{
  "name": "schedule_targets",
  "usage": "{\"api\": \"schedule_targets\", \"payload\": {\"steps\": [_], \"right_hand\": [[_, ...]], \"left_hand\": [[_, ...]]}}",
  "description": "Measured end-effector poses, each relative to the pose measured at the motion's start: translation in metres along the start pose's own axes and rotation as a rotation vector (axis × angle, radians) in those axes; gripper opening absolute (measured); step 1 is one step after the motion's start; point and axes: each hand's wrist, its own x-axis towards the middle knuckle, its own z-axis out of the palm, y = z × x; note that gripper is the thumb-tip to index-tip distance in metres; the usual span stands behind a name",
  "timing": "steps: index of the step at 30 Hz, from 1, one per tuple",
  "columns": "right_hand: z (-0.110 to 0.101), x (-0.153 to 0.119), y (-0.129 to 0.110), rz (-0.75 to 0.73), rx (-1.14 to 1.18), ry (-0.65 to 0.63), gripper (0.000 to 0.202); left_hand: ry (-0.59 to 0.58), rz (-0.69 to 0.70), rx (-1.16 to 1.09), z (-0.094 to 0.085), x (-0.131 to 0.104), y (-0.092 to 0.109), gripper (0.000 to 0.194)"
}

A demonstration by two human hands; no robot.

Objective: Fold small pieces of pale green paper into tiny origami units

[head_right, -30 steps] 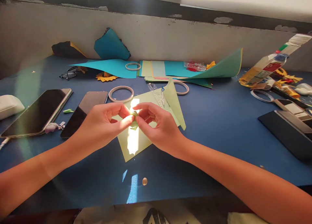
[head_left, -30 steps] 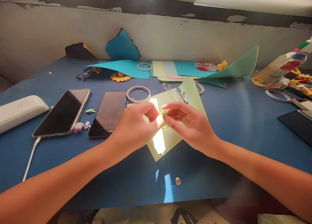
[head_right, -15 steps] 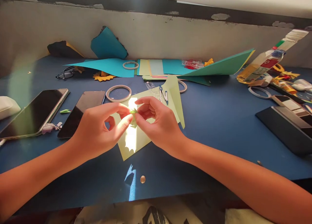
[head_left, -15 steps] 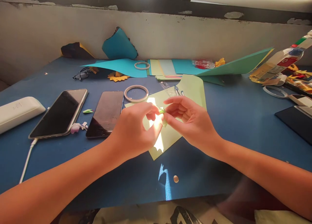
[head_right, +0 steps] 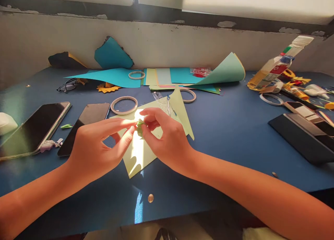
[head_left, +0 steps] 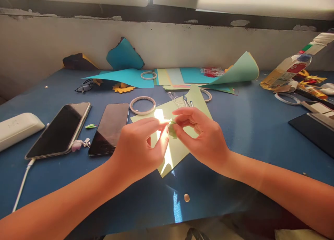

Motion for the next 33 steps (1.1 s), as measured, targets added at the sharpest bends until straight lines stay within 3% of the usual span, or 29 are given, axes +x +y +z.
{"api": "schedule_targets", "payload": {"steps": [5, 9, 17, 24, 28, 33], "right_hand": [[-0.001, 0.0, 0.0, -0.13, -0.098, 0.022, 0.024], [-0.002, 0.001, -0.001, -0.143, -0.086, -0.004, 0.025], [0.001, -0.002, -0.004, -0.118, -0.067, 0.009, 0.025], [0.006, -0.006, -0.005, -0.085, -0.039, 0.06, 0.022], [0.002, -0.003, -0.003, -0.144, -0.057, -0.003, 0.02], [-0.007, 0.004, 0.003, -0.305, -0.203, -0.135, 0.022]], "left_hand": [[-0.119, -0.318, -0.261, -0.008, 0.009, 0.001, 0.011], [-0.224, -0.446, -0.398, -0.012, 0.014, -0.002, 0.008], [-0.234, -0.373, -0.317, -0.009, 0.014, 0.001, 0.007], [-0.228, -0.451, -0.349, -0.007, 0.014, 0.004, 0.01], [-0.198, -0.459, -0.329, -0.008, 0.012, 0.003, 0.011], [-0.13, -0.285, -0.057, -0.007, 0.01, 0.003, 0.009]]}}
